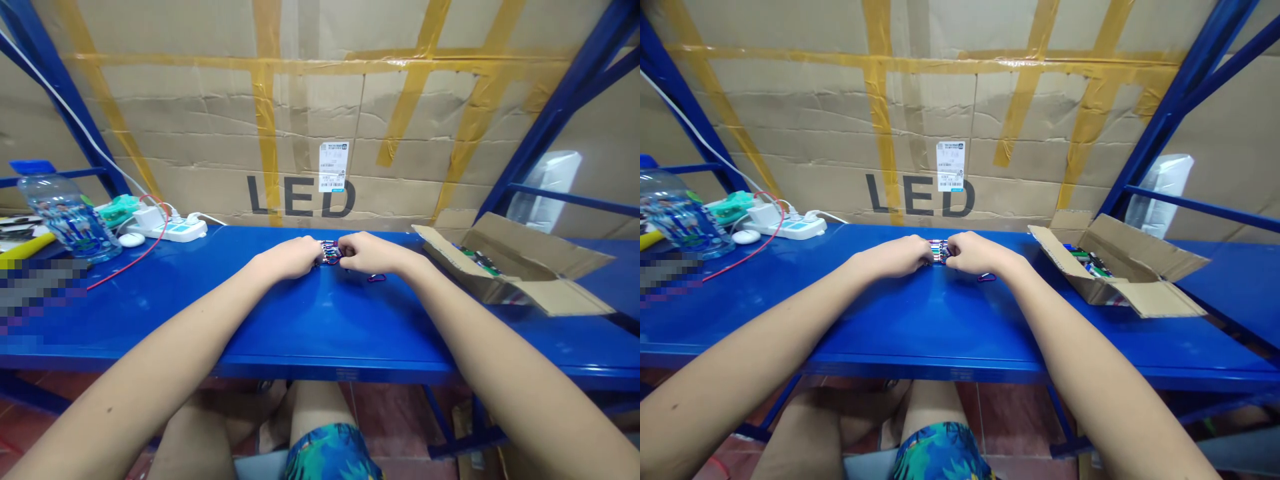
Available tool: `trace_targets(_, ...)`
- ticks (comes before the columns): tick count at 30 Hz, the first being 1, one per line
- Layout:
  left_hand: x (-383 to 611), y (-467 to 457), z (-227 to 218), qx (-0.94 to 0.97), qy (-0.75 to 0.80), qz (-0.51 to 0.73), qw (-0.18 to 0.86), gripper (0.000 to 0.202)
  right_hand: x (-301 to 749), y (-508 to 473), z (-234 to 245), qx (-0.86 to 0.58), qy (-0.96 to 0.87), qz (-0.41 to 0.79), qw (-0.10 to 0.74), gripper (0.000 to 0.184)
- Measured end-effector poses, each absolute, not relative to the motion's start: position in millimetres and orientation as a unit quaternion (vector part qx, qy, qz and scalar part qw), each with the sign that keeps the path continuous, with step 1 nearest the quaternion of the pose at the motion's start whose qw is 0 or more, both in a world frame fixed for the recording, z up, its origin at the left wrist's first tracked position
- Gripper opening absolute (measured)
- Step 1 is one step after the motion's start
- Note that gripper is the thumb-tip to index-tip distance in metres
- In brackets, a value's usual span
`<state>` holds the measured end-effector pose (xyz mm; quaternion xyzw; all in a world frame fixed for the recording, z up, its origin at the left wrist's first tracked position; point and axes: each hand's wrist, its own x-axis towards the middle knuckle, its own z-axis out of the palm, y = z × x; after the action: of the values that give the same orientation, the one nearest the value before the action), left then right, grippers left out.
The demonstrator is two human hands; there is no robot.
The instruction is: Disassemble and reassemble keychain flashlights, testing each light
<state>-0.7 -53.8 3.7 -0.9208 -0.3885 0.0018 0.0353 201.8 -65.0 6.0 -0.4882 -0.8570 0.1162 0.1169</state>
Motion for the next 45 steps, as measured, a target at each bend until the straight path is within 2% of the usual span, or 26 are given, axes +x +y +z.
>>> trace_targets(10,0.3,-58.5,7.8,-0.916,-0.4,0.007,0.027,0.021,202.4,-63.9,6.8,-0.486,-0.858,0.122,0.111,0.01)
trace_targets(25,-2.9,-54.3,7.9,-0.93,-0.362,-0.014,-0.053,0.032,203.5,-64.0,7.6,-0.46,-0.864,0.154,0.136,0.006)
trace_targets(34,-6.0,-55.4,13.6,-0.902,-0.43,0.024,-0.038,0.012,202.7,-62.0,1.5,-0.457,-0.847,0.243,0.124,0.011)
trace_targets(41,1.3,-63.8,15.6,-0.886,-0.46,0.048,-0.029,0.011,198.2,-66.2,0.8,-0.449,-0.842,0.274,0.12,0.013)
trace_targets(45,2.4,-63.5,17.6,-0.871,-0.483,0.065,-0.058,0.005,197.6,-67.9,3.0,-0.448,-0.835,0.295,0.119,0.008)
